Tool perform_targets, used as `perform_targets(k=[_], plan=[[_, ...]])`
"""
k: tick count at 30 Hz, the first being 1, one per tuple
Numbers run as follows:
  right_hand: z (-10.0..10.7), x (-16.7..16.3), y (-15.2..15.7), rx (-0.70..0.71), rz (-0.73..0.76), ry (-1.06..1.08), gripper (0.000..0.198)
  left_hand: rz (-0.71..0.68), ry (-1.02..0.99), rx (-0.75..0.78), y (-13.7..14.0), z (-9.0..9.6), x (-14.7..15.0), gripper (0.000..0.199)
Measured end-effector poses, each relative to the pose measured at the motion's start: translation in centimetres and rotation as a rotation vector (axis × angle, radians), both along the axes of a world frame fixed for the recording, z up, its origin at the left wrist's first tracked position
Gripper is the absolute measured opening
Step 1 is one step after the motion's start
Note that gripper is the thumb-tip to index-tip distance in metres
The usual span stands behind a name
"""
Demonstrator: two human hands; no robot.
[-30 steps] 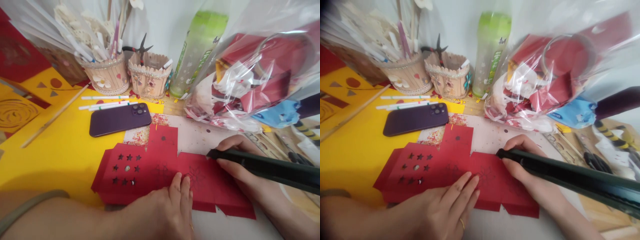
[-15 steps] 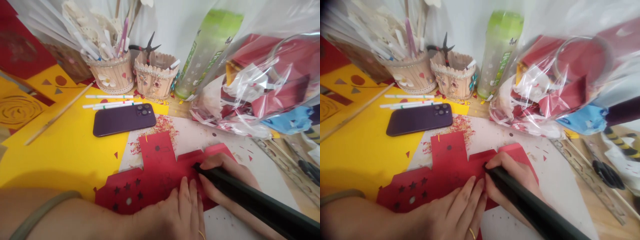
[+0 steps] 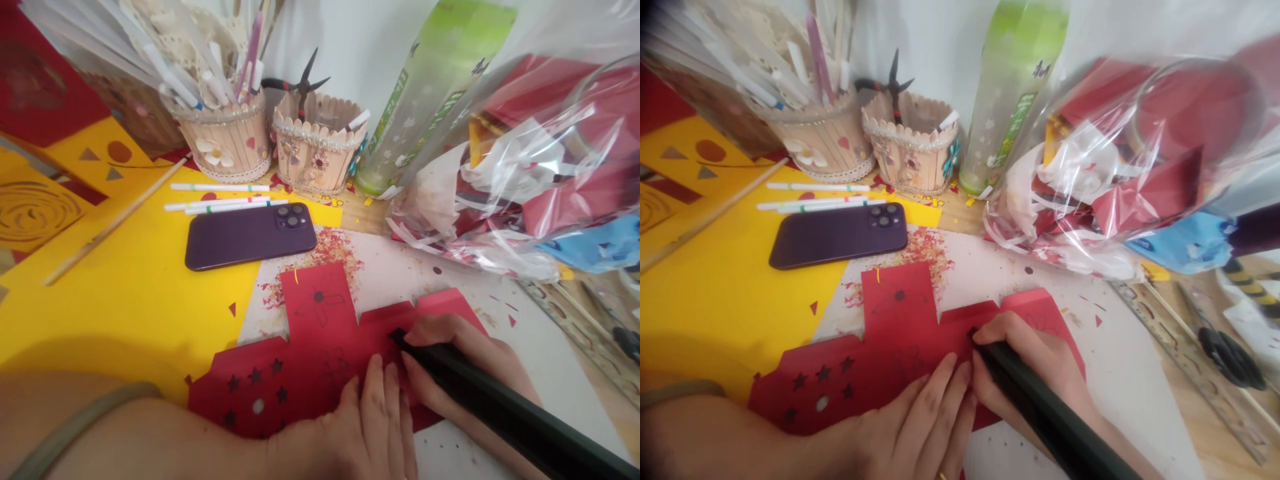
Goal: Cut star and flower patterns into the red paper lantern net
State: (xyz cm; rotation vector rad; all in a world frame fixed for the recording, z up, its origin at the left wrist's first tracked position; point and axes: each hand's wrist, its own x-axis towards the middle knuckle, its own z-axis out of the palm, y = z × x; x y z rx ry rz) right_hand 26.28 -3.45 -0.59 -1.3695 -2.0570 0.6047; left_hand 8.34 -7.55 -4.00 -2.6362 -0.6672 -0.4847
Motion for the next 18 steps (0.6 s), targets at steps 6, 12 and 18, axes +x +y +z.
perform_targets(k=[6, 12, 18], plan=[[-0.14, 0.06, 0.06, 0.089, 0.056, -0.057, 0.014, 0.017, 0.005, -0.008, -0.41, -0.43, 0.08, 0.03], [-0.03, 0.26, 0.14, 0.099, 0.109, -0.079, 0.015, 0.047, -0.028, -0.012, -0.68, -0.9, 0.34, 0.031], [-0.02, 0.19, 0.3, 0.091, 0.126, -0.086, 0.018, 0.07, -0.025, -0.035, -0.66, -0.53, 0.35, 0.031]])
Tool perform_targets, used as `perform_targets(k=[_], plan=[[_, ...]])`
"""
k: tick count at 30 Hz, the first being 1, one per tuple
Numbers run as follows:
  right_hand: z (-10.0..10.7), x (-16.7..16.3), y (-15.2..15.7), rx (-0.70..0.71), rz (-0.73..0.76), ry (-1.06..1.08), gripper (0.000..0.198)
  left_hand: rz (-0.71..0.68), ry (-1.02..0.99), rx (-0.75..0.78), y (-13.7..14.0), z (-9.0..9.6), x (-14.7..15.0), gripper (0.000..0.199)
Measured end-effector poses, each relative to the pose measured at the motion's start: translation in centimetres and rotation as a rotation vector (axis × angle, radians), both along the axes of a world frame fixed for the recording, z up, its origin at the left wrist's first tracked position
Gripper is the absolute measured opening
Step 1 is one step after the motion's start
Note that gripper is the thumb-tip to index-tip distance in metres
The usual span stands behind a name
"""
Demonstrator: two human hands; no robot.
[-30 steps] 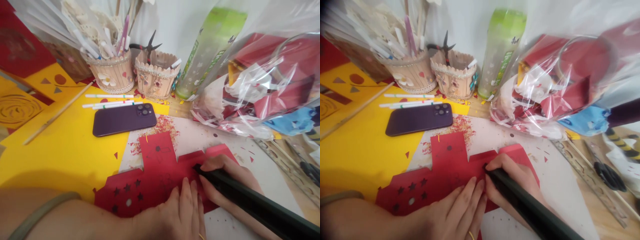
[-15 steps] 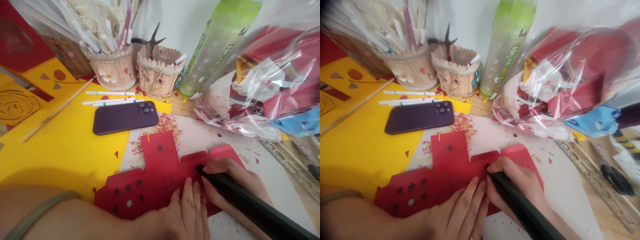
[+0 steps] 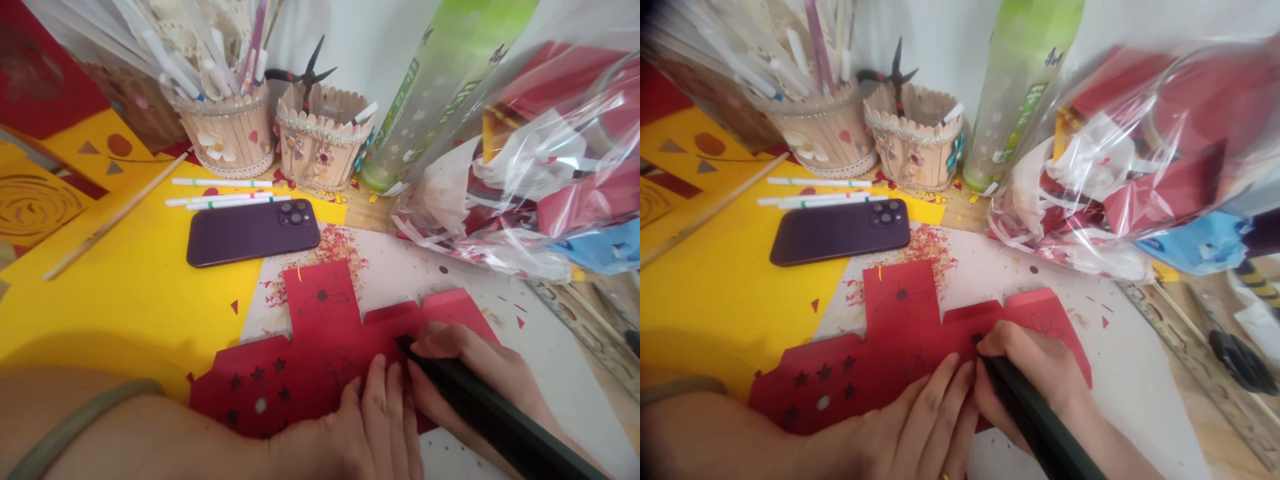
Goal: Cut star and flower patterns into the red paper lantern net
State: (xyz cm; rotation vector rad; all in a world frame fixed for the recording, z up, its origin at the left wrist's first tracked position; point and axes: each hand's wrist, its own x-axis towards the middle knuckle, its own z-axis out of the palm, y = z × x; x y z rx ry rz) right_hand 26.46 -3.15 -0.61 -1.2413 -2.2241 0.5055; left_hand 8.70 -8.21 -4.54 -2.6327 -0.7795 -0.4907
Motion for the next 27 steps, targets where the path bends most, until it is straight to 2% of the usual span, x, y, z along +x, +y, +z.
perform_targets(k=[11, 27], plan=[[0.33, 0.07, -0.03, -0.038, 0.083, 0.026, 0.021, -0.008, 0.005, -0.014, 0.29, 0.93, -0.04, 0.028], [0.08, -0.12, 0.18, 0.075, 0.156, 0.031, 0.023, -0.018, 0.015, -0.015, 0.35, 1.02, -0.16, 0.027]])
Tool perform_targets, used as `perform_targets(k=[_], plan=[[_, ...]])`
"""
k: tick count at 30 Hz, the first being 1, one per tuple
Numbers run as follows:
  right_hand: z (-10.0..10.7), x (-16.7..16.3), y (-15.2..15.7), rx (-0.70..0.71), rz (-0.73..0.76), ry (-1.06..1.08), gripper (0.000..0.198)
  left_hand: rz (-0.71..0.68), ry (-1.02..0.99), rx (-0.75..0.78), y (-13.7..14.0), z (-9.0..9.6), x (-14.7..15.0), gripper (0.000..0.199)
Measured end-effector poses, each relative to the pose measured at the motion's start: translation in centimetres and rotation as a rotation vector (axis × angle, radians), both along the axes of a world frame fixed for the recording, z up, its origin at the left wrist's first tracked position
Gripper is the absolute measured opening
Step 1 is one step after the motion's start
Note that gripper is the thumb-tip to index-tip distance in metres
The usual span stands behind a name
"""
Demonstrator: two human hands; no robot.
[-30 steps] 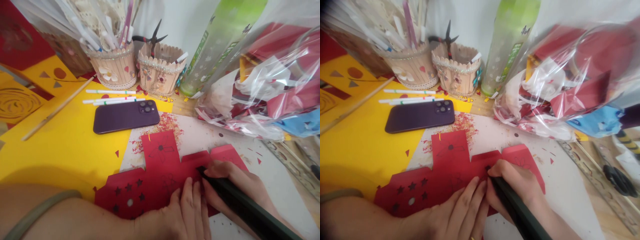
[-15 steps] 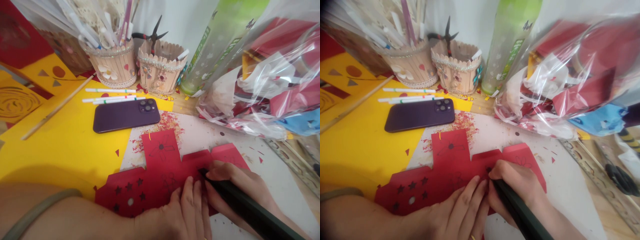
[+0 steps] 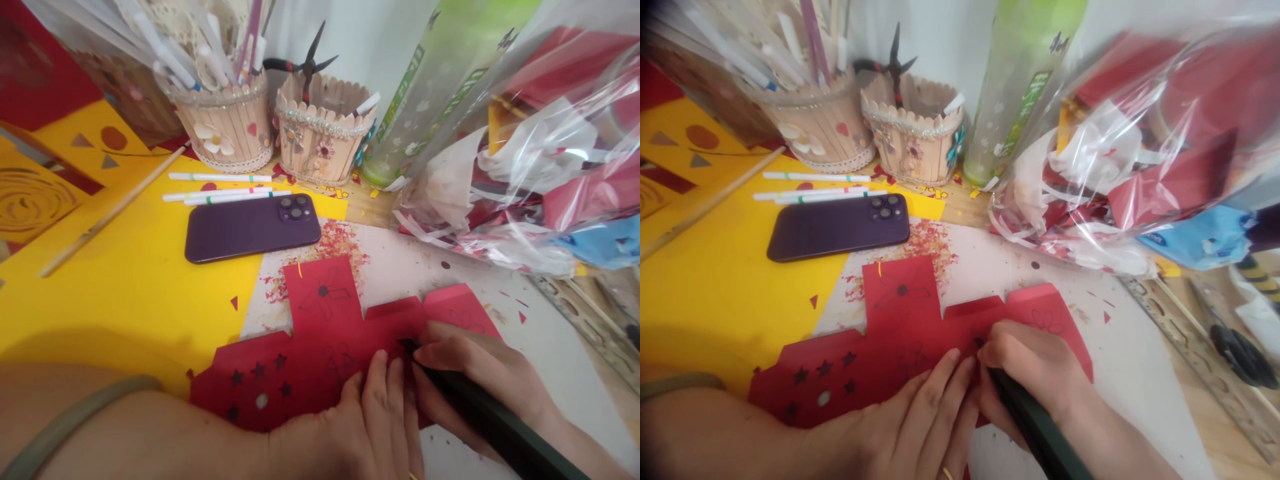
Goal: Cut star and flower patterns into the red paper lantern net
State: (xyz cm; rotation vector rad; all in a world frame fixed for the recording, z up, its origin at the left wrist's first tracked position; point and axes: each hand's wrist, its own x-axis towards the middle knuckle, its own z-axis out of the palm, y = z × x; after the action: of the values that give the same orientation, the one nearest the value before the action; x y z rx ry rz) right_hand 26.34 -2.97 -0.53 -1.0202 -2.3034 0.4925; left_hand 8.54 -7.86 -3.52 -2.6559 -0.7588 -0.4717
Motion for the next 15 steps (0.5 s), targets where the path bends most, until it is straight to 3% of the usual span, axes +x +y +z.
perform_targets(k=[11, 15], plan=[[0.1, 0.52, -0.13, -0.097, 0.048, -0.013, 0.025, -0.012, 0.006, -0.031, 0.02, 0.42, -0.31, 0.028], [0.34, 0.75, -0.05, -0.199, -0.043, 0.051, 0.023, -0.035, 0.008, -0.021, 0.25, 0.8, -0.44, 0.026]])
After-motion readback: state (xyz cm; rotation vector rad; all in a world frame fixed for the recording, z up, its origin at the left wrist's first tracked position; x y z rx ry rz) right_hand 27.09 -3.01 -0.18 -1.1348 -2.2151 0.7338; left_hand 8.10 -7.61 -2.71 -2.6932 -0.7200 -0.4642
